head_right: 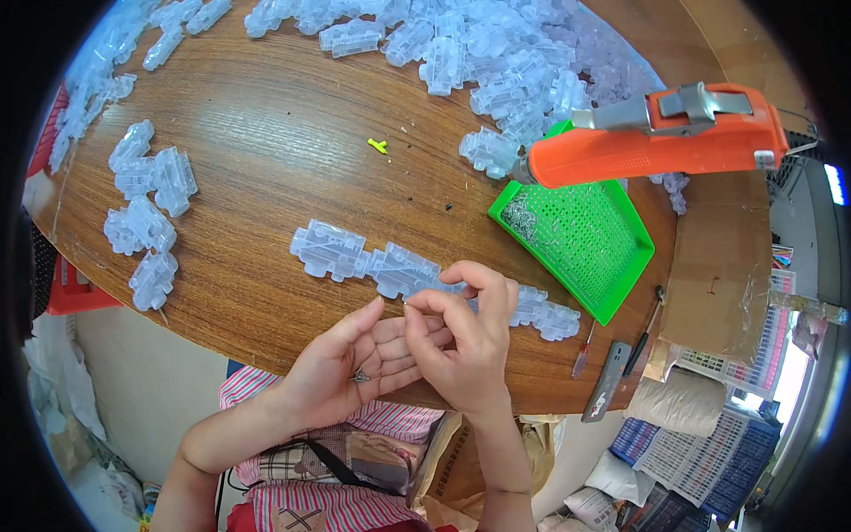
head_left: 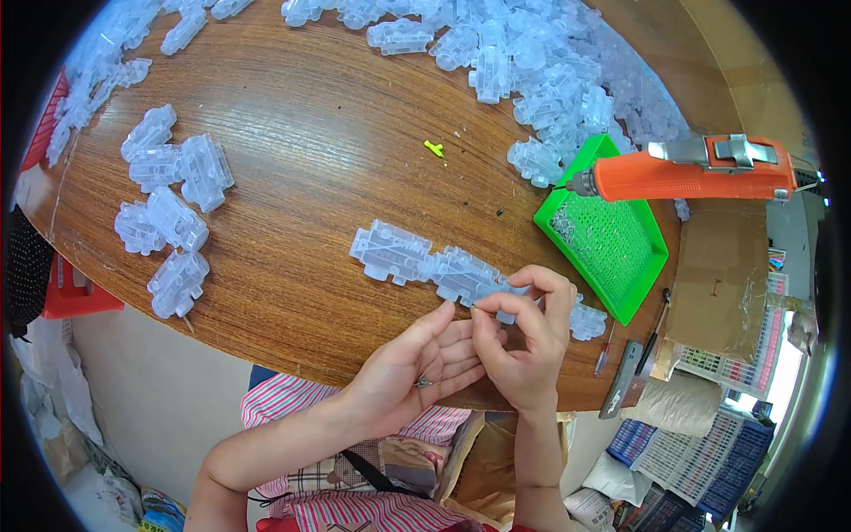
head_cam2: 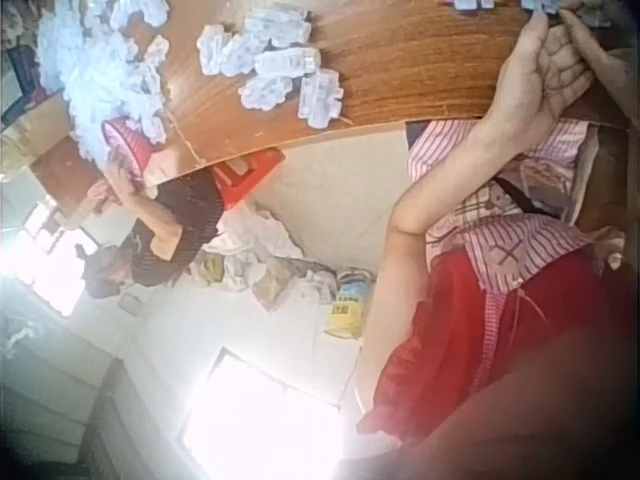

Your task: The person picks up a plastic part, applies glue using a glue gun, and inserts several screws from a green tray into the part. They then place the finished assembly into a large paper bag.

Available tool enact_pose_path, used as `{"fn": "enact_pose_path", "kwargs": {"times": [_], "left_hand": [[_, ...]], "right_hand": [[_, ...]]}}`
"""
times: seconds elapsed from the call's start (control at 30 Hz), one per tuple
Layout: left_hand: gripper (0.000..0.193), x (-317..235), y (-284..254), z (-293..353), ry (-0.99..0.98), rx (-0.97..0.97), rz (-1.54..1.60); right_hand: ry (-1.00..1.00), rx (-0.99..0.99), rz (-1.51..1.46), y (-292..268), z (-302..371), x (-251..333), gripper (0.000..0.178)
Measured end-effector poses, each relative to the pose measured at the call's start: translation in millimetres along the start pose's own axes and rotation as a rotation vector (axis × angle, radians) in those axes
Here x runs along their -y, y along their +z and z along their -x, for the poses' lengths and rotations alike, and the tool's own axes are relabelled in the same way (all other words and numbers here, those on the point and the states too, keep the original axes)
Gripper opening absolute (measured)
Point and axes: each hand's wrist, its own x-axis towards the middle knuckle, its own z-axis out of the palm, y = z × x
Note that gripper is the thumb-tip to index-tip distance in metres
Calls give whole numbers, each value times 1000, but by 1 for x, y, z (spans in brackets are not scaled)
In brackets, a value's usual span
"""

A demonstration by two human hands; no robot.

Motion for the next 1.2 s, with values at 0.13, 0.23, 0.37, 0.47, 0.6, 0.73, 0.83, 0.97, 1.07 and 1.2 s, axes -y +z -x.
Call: {"fn": "enact_pose_path", "kwargs": {"times": [0.13,0.23,0.37,0.47,0.6,0.73,0.83,0.97,1.07,1.2], "left_hand": [[62,-1,-7,4,-28,-46,-12],[62,-3,-8,2,-25,-43,16],[62,-5,-8,3,-36,-27,-5],[62,-5,-11,2,-37,-19,8],[64,-5,-10,3,-48,-24,-11],[76,-5,-14,2,-75,95,35],[85,-11,-11,-3,-133,126,37],[88,-8,-10,-6,-196,175,75],[88,-9,-9,-4,-179,169,73],[85,-7,-7,-4,-160,174,174]], "right_hand": [[-8,27,52,3,-2,-5,18],[5,42,62,5,-3,-6,17],[12,11,19,8,-1,-8,18],[29,12,10,8,-2,-7,19],[53,17,30,6,0,-4,19],[68,-6,-37,-13,10,14,20],[9,157,-101,-25,17,33,26],[-20,276,-92,-23,24,37,28],[-101,262,-19,-19,24,37,28],[-184,288,140,-25,29,44,27]]}}
